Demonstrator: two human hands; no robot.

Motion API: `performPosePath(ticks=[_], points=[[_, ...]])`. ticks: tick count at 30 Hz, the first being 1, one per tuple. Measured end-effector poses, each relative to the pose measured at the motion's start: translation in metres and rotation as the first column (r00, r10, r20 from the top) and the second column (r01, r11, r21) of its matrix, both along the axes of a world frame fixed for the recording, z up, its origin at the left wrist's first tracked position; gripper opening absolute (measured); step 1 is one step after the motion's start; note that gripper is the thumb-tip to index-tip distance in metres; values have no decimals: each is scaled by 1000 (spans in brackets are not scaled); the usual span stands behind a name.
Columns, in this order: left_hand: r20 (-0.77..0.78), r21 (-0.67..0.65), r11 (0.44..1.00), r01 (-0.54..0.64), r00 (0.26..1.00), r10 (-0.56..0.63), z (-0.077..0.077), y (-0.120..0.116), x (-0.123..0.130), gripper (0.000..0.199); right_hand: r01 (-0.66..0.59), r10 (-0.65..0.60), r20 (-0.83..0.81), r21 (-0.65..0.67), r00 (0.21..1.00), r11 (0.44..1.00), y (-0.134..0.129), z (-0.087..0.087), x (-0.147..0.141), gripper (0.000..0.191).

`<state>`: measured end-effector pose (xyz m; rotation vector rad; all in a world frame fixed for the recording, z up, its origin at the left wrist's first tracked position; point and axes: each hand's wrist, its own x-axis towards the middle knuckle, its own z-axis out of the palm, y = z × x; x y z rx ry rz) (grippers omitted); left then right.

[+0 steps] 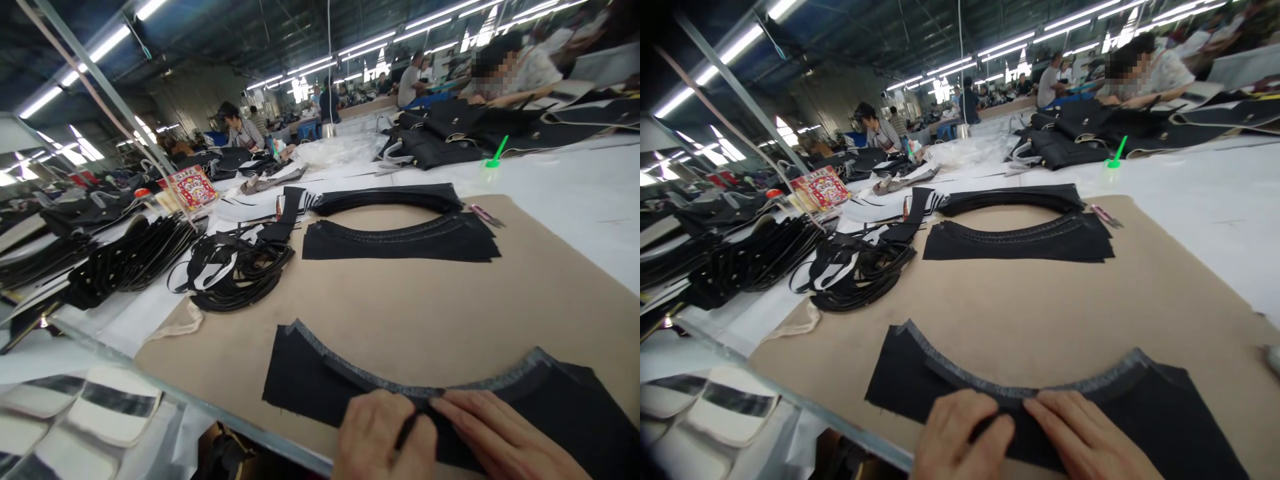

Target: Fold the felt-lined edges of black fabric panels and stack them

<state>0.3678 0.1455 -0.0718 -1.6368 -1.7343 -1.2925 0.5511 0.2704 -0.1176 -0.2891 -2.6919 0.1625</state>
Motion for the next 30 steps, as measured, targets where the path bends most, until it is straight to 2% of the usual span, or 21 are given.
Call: performPosePath(ticks=[1, 2, 3, 5, 8, 11, 16, 19, 22, 25, 27, 30], points=[[10, -58, 998, -14, 1000, 14, 10, -6, -14, 18, 12, -12, -3, 44, 1000, 999, -2, 4, -3, 54], [7, -208, 978, 16, 1000, -15, 20, -11, -30, 19, 17, -17, -4, 80, 1000, 997, -3, 9, -5, 55], [-1, -362, 931, 39, 999, -42, 30, -15, -45, 22, 15, -15, 0, 104, 1000, 994, -4, 15, -8, 57], [79, -547, 835, 64, 997, -25, 44, -18, -70, 20, 20, -23, 22, 129, 999, 991, -7, 25, -11, 60], [205, -693, 707, 141, 979, 6, 54, -14, -87, 12, 41, -46, 35, 147, 998, 988, -10, 32, -15, 62], [252, -756, 630, 177, 967, 30, 55, -6, -89, 5, 25, -29, 23, 151, 999, 988, -11, 31, -16, 60], [189, -791, 590, 162, 982, -16, 58, 3, -93, 11, -5, 1, 23, 171, 1000, 985, -11, 29, -15, 55], [201, -821, 541, 184, 979, -27, 61, 5, -97, 11, -3, 0, 14, 198, 1000, 980, -10, 26, -14, 54], [217, -854, 480, 200, 976, -21, 63, 7, -100, 10, -21, 16, 23, 220, 1000, 975, -10, 19, -12, 54], [201, -871, 453, 192, 979, -28, 66, 10, -104, 13, -13, 1, 58, 211, 998, 977, -10, 9, -8, 58], [215, -881, 432, 192, 977, 3, 68, 11, -108, 13, -10, -5, 76, 197, 997, 980, -10, 2, -5, 59], [234, -915, 354, 196, 970, 69, 72, 12, -116, 11, -1, -16, 87, 190, 996, 982, -10, -1, -3, 60]])
